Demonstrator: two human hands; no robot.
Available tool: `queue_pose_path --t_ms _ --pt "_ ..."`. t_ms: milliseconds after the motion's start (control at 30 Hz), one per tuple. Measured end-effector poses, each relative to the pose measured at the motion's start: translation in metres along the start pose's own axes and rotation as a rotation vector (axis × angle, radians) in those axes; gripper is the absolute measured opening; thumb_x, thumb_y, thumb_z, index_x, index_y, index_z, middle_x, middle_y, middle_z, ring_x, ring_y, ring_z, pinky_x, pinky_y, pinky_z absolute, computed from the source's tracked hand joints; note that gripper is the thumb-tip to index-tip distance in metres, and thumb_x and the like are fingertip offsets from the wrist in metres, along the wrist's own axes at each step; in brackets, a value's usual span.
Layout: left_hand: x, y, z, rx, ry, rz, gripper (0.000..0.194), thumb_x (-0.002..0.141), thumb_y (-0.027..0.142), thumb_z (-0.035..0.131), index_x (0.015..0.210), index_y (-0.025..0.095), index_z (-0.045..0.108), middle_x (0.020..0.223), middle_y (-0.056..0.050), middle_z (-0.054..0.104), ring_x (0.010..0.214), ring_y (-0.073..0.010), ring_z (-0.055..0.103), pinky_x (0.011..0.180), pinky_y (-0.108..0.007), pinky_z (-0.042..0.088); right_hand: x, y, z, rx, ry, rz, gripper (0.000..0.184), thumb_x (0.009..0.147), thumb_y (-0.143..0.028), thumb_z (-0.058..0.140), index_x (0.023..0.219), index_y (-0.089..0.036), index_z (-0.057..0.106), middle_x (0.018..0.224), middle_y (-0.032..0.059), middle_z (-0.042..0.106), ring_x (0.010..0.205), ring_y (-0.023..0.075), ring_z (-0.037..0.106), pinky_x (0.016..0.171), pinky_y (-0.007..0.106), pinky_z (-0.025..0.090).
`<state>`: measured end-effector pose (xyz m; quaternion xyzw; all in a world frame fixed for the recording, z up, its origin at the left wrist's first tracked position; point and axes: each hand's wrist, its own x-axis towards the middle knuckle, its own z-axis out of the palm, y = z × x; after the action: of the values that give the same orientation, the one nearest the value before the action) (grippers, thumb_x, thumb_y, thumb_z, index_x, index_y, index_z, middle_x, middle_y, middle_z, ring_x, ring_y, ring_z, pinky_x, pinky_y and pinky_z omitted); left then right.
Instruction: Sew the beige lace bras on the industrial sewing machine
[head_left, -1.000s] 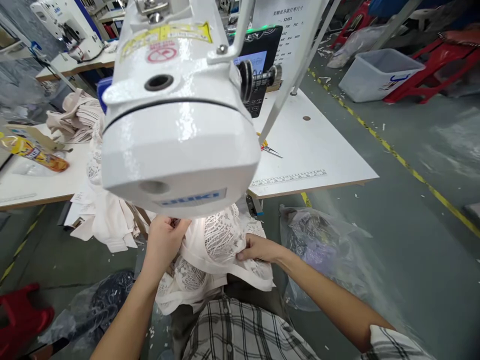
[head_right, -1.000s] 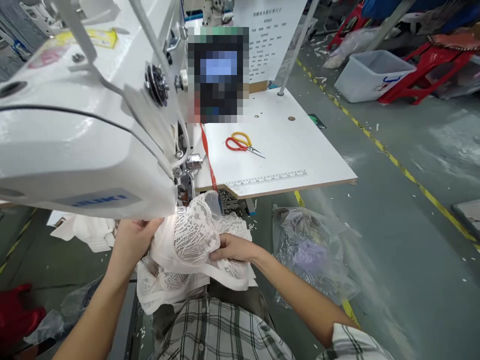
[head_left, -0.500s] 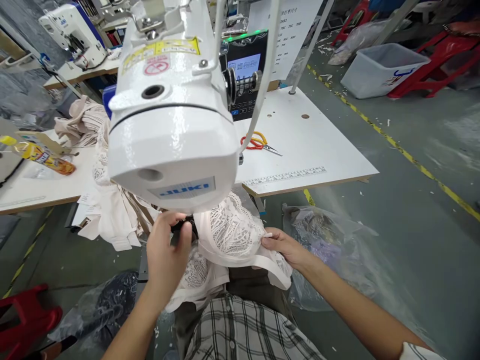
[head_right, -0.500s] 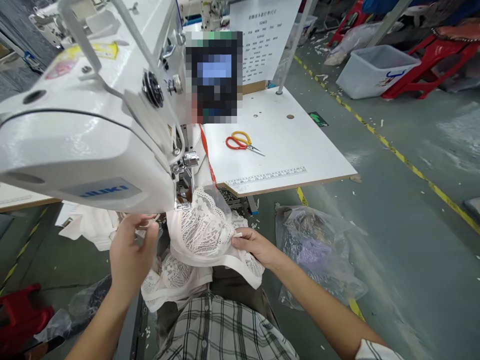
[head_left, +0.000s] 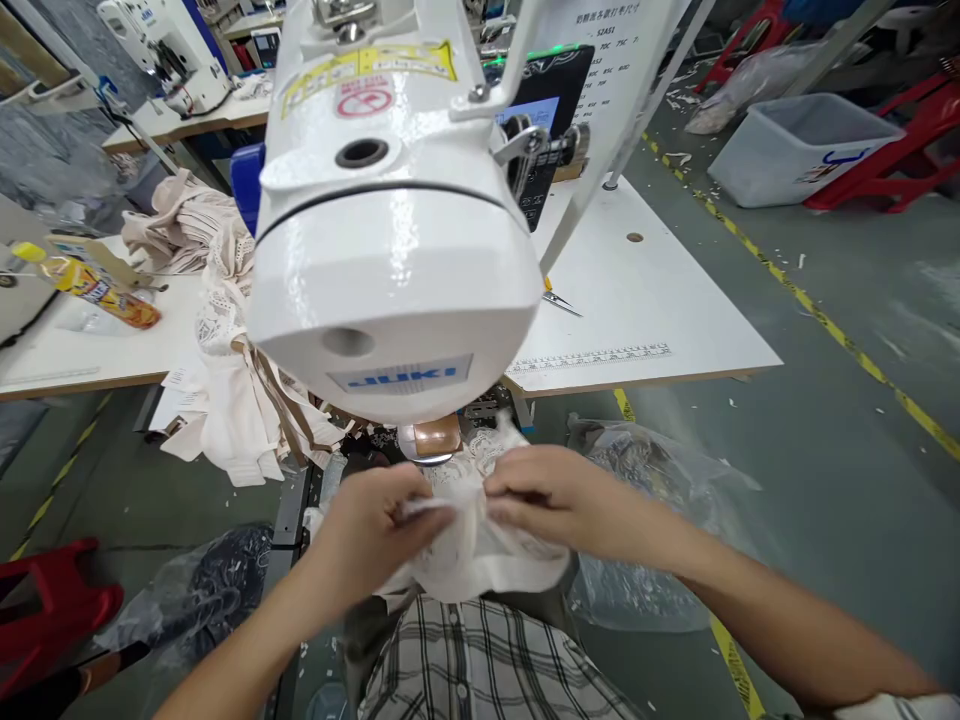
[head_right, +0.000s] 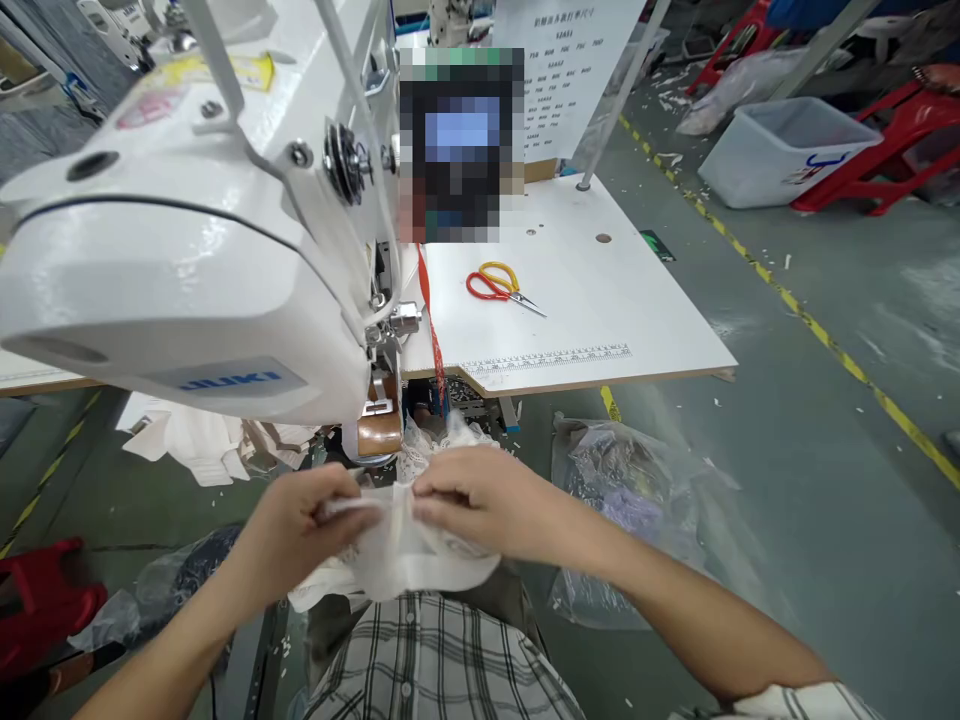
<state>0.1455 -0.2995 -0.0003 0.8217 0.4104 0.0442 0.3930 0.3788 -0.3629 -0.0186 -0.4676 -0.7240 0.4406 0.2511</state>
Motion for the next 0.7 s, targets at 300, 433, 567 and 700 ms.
queue_pose_path --t_ms 300,433,567,700 --pt "0.043 -0.030 -0.020 -0.066 0.282 -0.189 0.054 0.080 0.042 0.065 0.050 0.022 0.024 0.049 0.005 0.019 0.049 -0.0084 0.023 0.046 -0.024 0.017 0.053 0.030 -0.015 0.063 0.158 0.161 0.033 0.087 -0.046 0.063 0.074 -0.017 0.069 0.068 -0.0006 0.063 0.066 0.0146 0.056 0.059 0.025 0.034" --pt "0.050 -0.035 -0.021 -0.022 0.409 -0.048 0.034 0.078 0.035 0.064 0.054 0.022 0.043 0.048 0.003 0.035 0.056 -0.0136 0.044 0.050 -0.024 0.033 0.059 0.032 -0.020 0.080 0.188 0.173 0.032 0.083 -0.047 0.068 0.074 -0.017 0.069 0.067 -0.0013 0.063 0.066 0.0157 0.057 0.060 0.025 0.037" --pt "0.057 -0.032 -0.027 -0.013 0.401 0.051 0.026 0.080 0.035 0.059 0.061 0.023 0.046 0.058 0.000 0.052 0.066 -0.0167 0.053 0.061 -0.027 0.045 0.062 0.035 -0.025 0.039 0.189 0.172 0.033 0.080 -0.051 0.071 0.075 -0.018 0.069 0.066 -0.0005 0.062 0.062 0.0163 0.055 0.059 0.027 0.040" --pt "0.062 -0.042 -0.029 0.102 0.414 0.149 0.027 0.079 0.037 0.058 0.061 0.024 0.043 0.056 0.000 0.052 0.067 -0.0195 0.055 0.068 -0.031 0.050 0.065 0.037 -0.027 0.013 0.211 0.143 0.034 0.077 -0.053 0.075 0.075 -0.019 0.069 0.067 0.0015 0.062 0.070 0.0211 0.060 0.069 0.032 0.047"
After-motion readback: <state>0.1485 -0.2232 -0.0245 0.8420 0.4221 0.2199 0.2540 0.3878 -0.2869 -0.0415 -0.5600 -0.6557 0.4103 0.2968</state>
